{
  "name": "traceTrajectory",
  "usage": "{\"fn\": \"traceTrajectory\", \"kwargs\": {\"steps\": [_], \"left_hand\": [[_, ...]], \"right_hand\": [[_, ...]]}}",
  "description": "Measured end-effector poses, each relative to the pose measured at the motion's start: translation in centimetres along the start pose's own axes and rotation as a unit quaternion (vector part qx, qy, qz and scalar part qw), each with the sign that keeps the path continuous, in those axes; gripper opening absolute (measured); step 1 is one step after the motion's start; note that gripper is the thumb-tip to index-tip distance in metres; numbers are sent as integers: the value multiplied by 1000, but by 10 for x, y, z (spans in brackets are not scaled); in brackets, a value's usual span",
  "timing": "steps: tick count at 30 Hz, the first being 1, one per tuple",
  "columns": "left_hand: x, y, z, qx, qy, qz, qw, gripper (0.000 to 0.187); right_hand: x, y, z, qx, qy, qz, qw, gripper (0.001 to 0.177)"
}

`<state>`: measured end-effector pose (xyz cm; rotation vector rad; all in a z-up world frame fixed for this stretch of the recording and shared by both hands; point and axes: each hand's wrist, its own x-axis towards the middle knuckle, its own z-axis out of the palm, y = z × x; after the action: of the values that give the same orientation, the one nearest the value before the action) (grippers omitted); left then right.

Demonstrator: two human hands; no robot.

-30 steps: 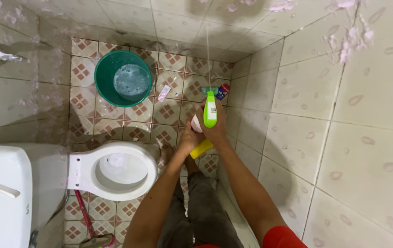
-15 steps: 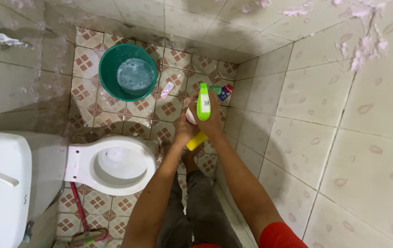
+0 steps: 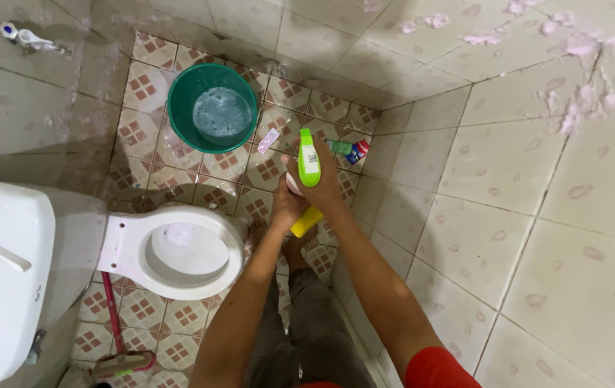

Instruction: The person cleans a bathroom by scrubbing the toilet bowl and surrounding floor with a sponge and brush, then rinses the area using a green scoop filled with water from a bucket. They also spray cleaning solution onto the toilet and walls.

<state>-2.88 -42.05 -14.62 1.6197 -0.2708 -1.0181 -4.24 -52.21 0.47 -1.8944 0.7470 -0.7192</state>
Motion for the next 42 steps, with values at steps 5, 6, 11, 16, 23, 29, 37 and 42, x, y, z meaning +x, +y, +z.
{"fn": "traceTrajectory", "kwargs": {"steps": [5,6,11,16,23,29,37,42], "left_hand": [[-2,5,-7,-10,0,-21,1000,77],[-2,7,-9,-2,1,-20,1000,78],[-1,14,-14,-28,4,-20,999,79],[2,-3,-16,-59,11,31,998,74],[1,5,-34,71,46,-39,996,70],[-3,19,-46,94,64,-40,993,67],[-2,25,-67,86,81,-29,993,68],[2,23,-75,-27,86,56,994,63]], "right_hand": [[-1,3,15,45,-8,105,993,19],[-2,3,17,53,-4,100,994,20],[1,-13,17,46,-13,8,999,35],[1,-14,25,56,-46,80,994,30],[-1,-11,38,-2,-35,0,999,34],[10,-31,50,-7,-63,-11,998,28],[17,-47,68,49,-71,-73,994,34],[20,-50,86,28,-111,17,993,26]]}}
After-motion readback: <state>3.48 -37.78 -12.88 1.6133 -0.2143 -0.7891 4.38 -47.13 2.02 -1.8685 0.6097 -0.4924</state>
